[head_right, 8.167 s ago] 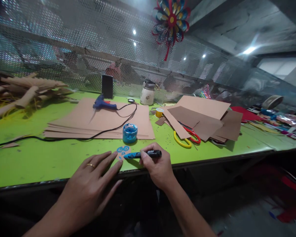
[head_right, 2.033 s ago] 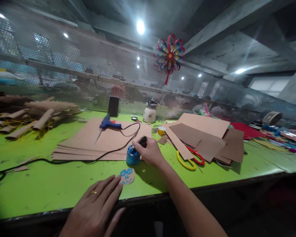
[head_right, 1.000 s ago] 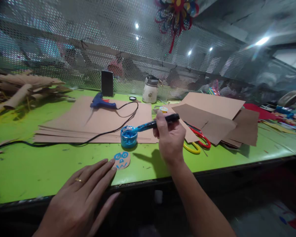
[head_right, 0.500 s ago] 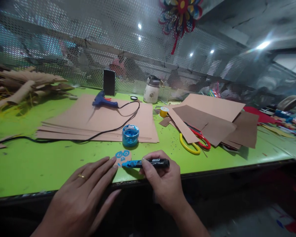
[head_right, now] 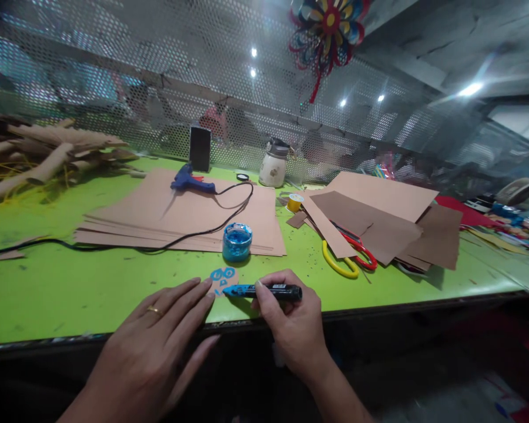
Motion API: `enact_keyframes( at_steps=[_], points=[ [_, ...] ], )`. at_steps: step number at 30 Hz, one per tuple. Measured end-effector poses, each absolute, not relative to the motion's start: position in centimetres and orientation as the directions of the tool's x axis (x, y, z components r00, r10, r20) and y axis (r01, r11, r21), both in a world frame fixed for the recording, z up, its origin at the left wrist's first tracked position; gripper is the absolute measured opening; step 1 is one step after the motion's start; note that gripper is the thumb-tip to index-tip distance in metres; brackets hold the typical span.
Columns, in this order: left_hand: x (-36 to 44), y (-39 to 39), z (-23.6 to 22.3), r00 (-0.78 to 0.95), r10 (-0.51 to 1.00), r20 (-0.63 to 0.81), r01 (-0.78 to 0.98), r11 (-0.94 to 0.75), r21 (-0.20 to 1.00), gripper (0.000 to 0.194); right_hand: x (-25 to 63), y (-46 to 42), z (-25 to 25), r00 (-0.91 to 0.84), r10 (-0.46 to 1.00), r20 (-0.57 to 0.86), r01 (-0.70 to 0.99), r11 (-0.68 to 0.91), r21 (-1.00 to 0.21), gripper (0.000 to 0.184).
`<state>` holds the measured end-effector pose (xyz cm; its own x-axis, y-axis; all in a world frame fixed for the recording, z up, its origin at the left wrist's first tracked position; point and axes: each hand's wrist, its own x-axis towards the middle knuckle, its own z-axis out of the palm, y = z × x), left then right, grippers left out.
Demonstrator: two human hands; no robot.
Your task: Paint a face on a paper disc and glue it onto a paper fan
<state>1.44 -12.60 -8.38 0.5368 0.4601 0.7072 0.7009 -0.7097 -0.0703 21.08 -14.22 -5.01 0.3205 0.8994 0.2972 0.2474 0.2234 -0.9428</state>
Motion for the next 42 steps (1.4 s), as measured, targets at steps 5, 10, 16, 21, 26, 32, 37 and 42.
enact_keyframes(
  at_steps=[5,10,16,21,26,32,37,42],
  points=[
    [1.62,-12.67,-8.45,0.532,0.462,0.710,0.698,-0.714,-0.059,0.037,21.53,-14.19,-5.42,0.269,0.916,0.298,0.268,0.226,-0.937,0.015],
    [1.64,-12.63,-8.36,0.531,0.468,0.707,0.700,-0.712,-0.055,0.038,21.85,-14.29,-5.79,0.228,0.924,0.308,0.258,0.248,-0.934,0.015],
    [1.60,-12.60,-8.31,0.542,0.468,0.698,0.700,-0.711,-0.066,0.039,21.84,-14.22,-5.82,0.231,0.914,0.332,0.223,0.283,-0.933,0.013],
    [1.65,-12.64,-8.30,0.532,0.462,0.710,0.701,-0.710,-0.064,0.037,21.76,-14.13,-5.72,0.270,0.901,0.338,0.232,0.280,-0.932,0.015],
    [1.64,-12.65,-8.38,0.541,0.467,0.699,0.702,-0.709,-0.069,0.039,21.64,-14.19,-5.73,0.299,0.895,0.331,0.246,0.263,-0.933,0.013],
    [1.64,-12.62,-8.39,0.537,0.465,0.703,0.701,-0.710,-0.066,0.039,21.89,-14.14,-5.85,0.228,0.908,0.351,0.258,0.291,-0.921,0.012],
    [1.65,-12.62,-8.20,0.537,0.463,0.706,0.698,-0.714,-0.063,0.038,21.74,-14.15,-5.75,0.231,0.905,0.358,0.245,0.302,-0.921,0.011],
    [1.63,-12.65,-8.21,0.535,0.459,0.709,0.702,-0.709,-0.071,0.037,21.75,-14.04,-5.81,0.174,0.919,0.354,0.248,0.307,-0.919,0.011]
  ],
)
